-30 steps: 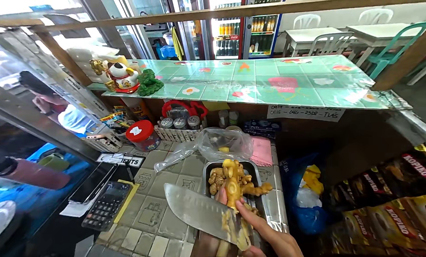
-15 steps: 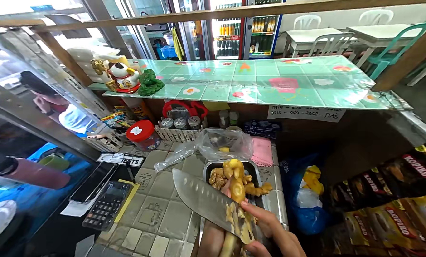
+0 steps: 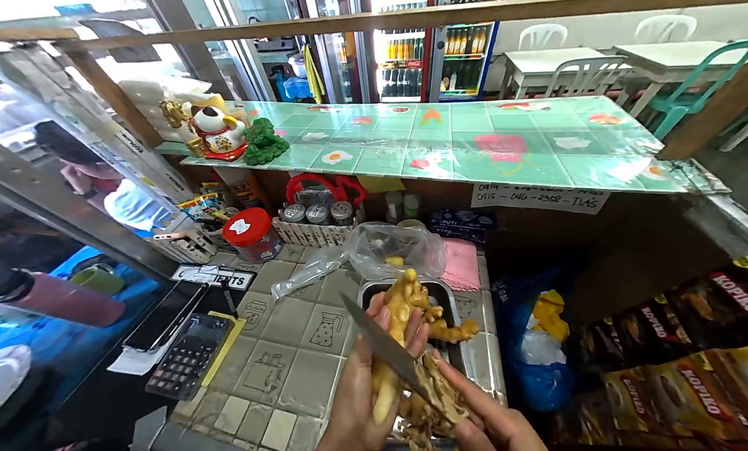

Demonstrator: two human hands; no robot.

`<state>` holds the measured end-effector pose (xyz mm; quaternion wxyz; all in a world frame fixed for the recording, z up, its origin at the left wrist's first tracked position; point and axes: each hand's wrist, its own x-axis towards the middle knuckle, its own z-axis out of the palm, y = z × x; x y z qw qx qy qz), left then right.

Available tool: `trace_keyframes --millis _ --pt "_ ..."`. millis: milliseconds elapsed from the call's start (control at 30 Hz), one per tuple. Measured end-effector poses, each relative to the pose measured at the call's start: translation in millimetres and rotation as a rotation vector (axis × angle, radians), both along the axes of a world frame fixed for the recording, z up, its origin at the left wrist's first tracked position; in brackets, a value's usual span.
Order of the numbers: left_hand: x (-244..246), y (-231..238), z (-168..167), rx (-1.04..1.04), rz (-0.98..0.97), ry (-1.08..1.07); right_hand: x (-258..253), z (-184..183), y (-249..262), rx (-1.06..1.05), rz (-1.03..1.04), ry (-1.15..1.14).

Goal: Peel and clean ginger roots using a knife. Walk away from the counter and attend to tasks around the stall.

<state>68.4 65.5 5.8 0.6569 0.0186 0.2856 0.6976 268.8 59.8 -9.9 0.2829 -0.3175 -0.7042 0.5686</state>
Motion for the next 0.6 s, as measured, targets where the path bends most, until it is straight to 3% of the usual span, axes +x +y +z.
trace_keyframes --millis 67,167,267,433,600 --pt "0.2 6.8 -3.4 0.053 0.054 0.082 0.3 -0.5 -2.8 0.079 0.018 -0.083" --pt "6.0 18.6 5.4 -0.067 0.132 0.219 -3.2 4.3 -9.0 0.184 0.033 -0.129" --pt "11.3 18.3 11.6 -0.093 0.116 0.219 -7.8 10.6 -13.0 0.262 0.031 -0.159" --pt "14.4 14.0 13.8 -0.049 0.06 0.139 -10.5 12.7 -10.8 0.277 0.031 -0.18" --pt "11.1 10.4 10.5 -0.008 -0.032 0.196 -8.1 13.8 -5.2 0.203 0.026 -0.101"
